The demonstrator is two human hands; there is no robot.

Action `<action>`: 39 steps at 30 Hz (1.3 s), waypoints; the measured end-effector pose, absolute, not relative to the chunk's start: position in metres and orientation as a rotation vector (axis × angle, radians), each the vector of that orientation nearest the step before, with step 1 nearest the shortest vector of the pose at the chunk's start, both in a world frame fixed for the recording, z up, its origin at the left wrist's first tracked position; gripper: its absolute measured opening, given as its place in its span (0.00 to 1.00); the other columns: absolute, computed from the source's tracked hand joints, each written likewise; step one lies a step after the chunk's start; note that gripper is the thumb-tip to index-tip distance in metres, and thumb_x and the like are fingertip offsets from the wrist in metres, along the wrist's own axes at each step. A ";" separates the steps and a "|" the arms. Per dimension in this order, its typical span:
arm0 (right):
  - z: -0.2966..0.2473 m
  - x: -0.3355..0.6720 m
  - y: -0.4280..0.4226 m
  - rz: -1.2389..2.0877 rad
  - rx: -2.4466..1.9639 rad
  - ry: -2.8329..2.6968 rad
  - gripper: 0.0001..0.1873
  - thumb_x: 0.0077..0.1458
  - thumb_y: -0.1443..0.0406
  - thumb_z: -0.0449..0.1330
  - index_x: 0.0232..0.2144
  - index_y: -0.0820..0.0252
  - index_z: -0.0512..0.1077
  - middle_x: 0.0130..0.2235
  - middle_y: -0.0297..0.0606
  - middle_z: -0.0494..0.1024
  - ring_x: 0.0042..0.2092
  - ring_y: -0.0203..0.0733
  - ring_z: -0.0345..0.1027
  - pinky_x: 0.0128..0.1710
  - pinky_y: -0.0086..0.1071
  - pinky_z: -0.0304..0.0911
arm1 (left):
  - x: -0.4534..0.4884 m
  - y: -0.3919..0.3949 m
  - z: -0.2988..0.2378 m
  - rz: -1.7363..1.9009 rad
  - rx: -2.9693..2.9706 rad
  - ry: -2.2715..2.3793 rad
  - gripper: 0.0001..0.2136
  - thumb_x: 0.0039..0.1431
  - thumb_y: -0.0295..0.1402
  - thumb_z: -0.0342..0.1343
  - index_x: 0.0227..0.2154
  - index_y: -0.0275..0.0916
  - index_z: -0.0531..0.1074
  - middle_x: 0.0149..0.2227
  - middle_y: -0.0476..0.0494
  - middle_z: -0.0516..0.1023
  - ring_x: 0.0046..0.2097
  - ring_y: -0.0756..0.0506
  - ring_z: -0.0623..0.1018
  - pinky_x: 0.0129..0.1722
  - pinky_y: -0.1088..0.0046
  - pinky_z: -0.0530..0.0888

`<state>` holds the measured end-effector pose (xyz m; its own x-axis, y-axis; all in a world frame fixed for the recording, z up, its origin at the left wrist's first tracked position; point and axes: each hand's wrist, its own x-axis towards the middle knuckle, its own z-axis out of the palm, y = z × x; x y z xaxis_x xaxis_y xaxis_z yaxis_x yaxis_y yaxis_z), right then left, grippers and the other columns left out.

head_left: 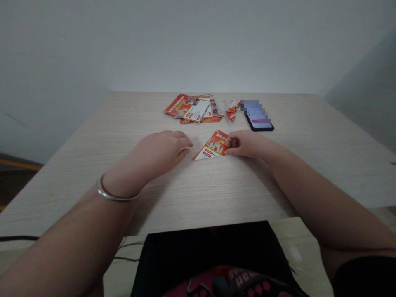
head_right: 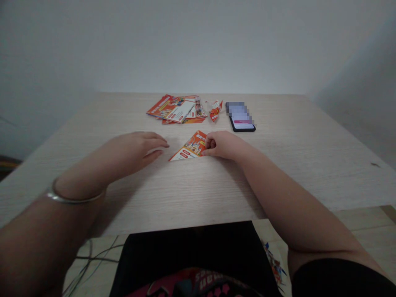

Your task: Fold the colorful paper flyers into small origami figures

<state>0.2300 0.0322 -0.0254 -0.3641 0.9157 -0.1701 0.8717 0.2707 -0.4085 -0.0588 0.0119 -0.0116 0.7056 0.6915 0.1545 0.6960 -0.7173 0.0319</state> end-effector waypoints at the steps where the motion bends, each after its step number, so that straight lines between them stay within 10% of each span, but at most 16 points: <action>1: -0.026 0.229 0.032 0.661 -1.713 -2.423 0.10 0.52 0.57 0.68 0.31 0.55 0.73 0.30 0.33 0.77 0.30 0.38 0.67 0.30 0.32 0.59 | -0.051 0.011 -0.012 -0.239 -2.891 -1.128 0.16 0.69 0.32 0.48 0.50 0.36 0.78 0.52 0.35 0.81 0.52 0.40 0.80 0.54 0.62 0.74; 6: -0.025 0.225 0.031 0.609 -1.741 -2.433 0.12 0.52 0.55 0.68 0.31 0.55 0.74 0.30 0.33 0.78 0.30 0.38 0.67 0.30 0.33 0.58 | -0.022 0.003 -0.021 -0.200 -3.116 -0.831 0.17 0.72 0.33 0.47 0.56 0.36 0.75 0.60 0.38 0.77 0.62 0.42 0.75 0.65 0.62 0.67; 29: -0.007 0.287 0.045 0.699 -1.892 -2.503 0.15 0.47 0.54 0.71 0.34 0.56 0.78 0.31 0.35 0.81 0.31 0.41 0.72 0.30 0.34 0.64 | -0.025 0.007 -0.013 -0.075 -3.011 -1.039 0.14 0.69 0.35 0.50 0.40 0.36 0.80 0.39 0.40 0.81 0.41 0.43 0.80 0.42 0.66 0.74; 39: -0.022 0.228 0.022 0.332 -1.172 -2.694 0.12 0.56 0.58 0.66 0.41 0.56 0.80 0.48 0.43 0.81 0.51 0.50 0.72 0.54 0.43 0.63 | -0.021 0.010 -0.027 -0.178 -2.839 -0.890 0.13 0.70 0.34 0.51 0.48 0.36 0.78 0.46 0.37 0.80 0.44 0.41 0.77 0.46 0.63 0.74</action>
<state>0.2283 0.0223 -0.0224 -0.6713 0.7370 0.0792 0.6957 0.6633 -0.2759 -0.0214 0.0095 -0.0271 0.8155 0.5558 0.1611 0.5750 -0.8097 -0.1174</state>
